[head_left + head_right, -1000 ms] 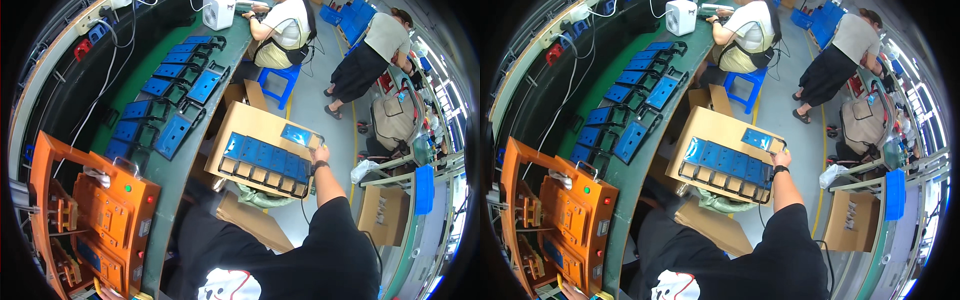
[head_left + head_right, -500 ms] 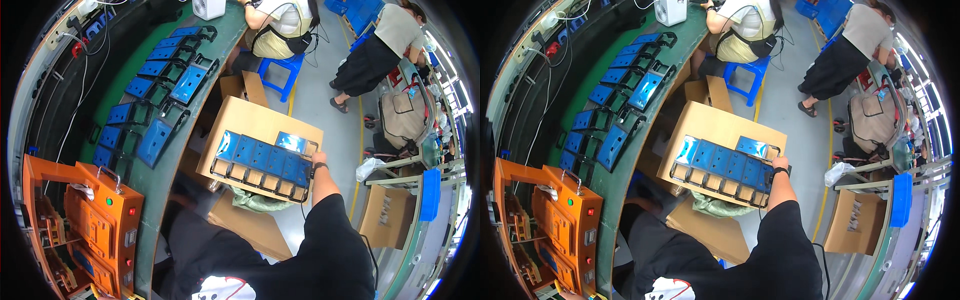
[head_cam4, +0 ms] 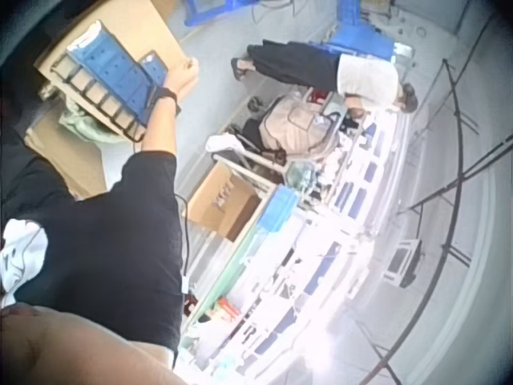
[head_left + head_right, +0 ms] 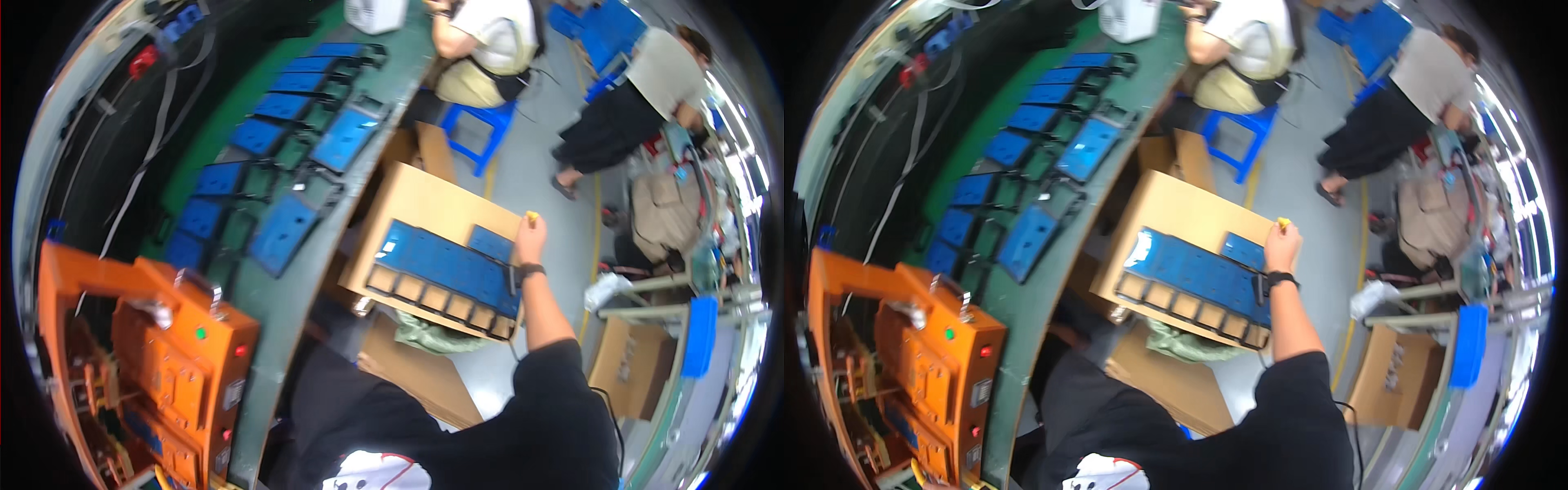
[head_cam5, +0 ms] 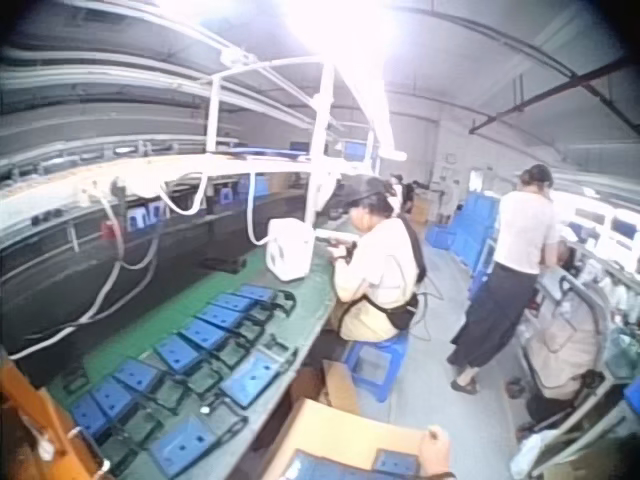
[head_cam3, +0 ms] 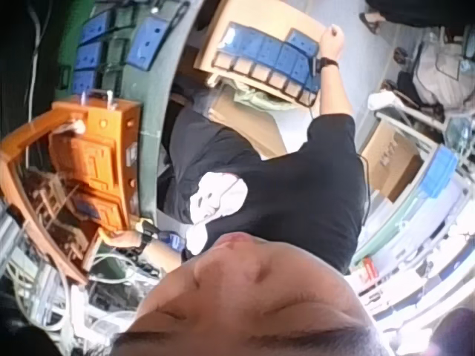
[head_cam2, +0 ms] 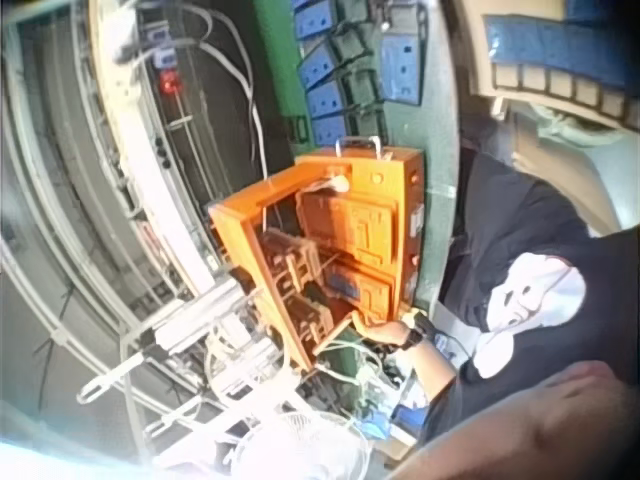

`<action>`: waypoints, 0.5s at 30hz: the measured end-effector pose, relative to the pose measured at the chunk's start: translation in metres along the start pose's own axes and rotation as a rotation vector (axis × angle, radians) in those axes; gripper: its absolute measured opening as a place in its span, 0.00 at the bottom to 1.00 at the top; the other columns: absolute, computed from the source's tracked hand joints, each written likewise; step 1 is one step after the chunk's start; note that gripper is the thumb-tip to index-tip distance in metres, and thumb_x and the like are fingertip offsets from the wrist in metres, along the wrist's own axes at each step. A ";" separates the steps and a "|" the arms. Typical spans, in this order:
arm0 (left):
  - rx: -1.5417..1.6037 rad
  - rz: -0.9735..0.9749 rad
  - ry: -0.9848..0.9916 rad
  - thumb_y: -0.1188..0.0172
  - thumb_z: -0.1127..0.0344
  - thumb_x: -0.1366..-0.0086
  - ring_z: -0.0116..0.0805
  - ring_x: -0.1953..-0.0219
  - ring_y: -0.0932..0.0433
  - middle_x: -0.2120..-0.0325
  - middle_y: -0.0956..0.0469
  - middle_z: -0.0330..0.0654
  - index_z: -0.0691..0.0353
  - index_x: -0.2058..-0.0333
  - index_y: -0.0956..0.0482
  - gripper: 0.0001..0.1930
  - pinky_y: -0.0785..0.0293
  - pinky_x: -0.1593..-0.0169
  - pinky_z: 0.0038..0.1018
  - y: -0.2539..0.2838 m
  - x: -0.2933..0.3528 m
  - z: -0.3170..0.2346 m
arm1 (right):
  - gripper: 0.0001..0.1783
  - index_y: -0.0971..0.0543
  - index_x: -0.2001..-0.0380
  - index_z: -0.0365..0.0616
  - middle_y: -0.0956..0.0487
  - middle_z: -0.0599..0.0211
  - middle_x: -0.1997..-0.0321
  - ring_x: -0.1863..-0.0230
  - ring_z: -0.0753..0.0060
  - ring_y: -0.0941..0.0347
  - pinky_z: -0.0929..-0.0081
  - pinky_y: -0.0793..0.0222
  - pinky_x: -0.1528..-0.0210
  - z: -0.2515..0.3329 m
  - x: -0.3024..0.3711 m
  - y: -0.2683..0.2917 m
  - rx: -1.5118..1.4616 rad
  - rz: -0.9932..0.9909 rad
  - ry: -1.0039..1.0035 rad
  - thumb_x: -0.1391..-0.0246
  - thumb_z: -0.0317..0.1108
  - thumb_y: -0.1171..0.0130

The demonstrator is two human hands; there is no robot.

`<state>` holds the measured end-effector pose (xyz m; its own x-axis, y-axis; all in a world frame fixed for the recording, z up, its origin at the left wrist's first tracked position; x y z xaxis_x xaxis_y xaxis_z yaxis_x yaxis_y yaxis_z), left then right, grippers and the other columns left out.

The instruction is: The person folds a cardboard sheet and places it on the floor before repeatedly placing plastic components and stickers into a machine to be pressed. After each cycle, the person removes the finished component and places it onto the cardboard sheet.

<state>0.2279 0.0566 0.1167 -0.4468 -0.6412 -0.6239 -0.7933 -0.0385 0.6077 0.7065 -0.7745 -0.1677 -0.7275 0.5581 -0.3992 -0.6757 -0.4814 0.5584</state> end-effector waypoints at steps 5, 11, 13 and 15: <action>0.562 -0.063 0.468 0.67 0.42 0.25 0.42 0.39 0.33 0.40 0.33 0.49 0.65 0.38 0.36 0.33 0.39 0.35 0.37 -0.014 0.031 0.133 | 0.06 0.20 0.60 0.38 0.22 0.70 0.63 0.62 0.78 0.28 0.77 0.31 0.59 0.344 0.076 -0.040 -0.607 0.482 0.325 0.40 0.25 0.44; 0.434 -0.155 0.399 0.67 0.44 0.24 0.39 0.40 0.35 0.43 0.31 0.46 0.66 0.39 0.35 0.31 0.43 0.34 0.36 0.006 0.030 0.100 | 0.19 0.24 0.51 0.38 0.23 0.50 0.54 0.47 0.47 0.27 0.59 0.31 0.44 0.631 0.253 -0.143 -0.675 1.126 1.124 0.44 0.33 0.40; 0.436 -0.168 0.440 0.65 0.45 0.24 0.39 0.40 0.34 0.44 0.30 0.46 0.66 0.40 0.34 0.30 0.43 0.34 0.35 0.000 0.029 0.101 | 0.24 0.24 0.48 0.39 0.23 0.48 0.51 0.46 0.45 0.28 0.56 0.30 0.43 0.666 0.284 -0.214 -0.448 1.155 1.183 0.48 0.35 0.37; 0.488 -0.193 0.399 0.64 0.46 0.24 0.38 0.41 0.33 0.44 0.30 0.46 0.66 0.40 0.33 0.29 0.40 0.35 0.34 0.001 0.030 0.096 | 0.26 0.24 0.47 0.45 0.23 0.54 0.49 0.44 0.47 0.29 0.56 0.29 0.45 0.700 0.319 -0.254 -0.205 1.101 1.351 0.51 0.37 0.34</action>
<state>0.1743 0.1104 0.0513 -0.1642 -0.8963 -0.4119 -0.9822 0.1101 0.1518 0.7300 -0.0009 0.0726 -0.3238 -0.9092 -0.2619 0.2307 -0.3443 0.9101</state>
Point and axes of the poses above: each hand's wrist, its own x-axis away from the middle knuckle, its own y-axis out of the back of the hand, z = x × y, the point moved 10 cm from there along -x, towards the middle knuckle
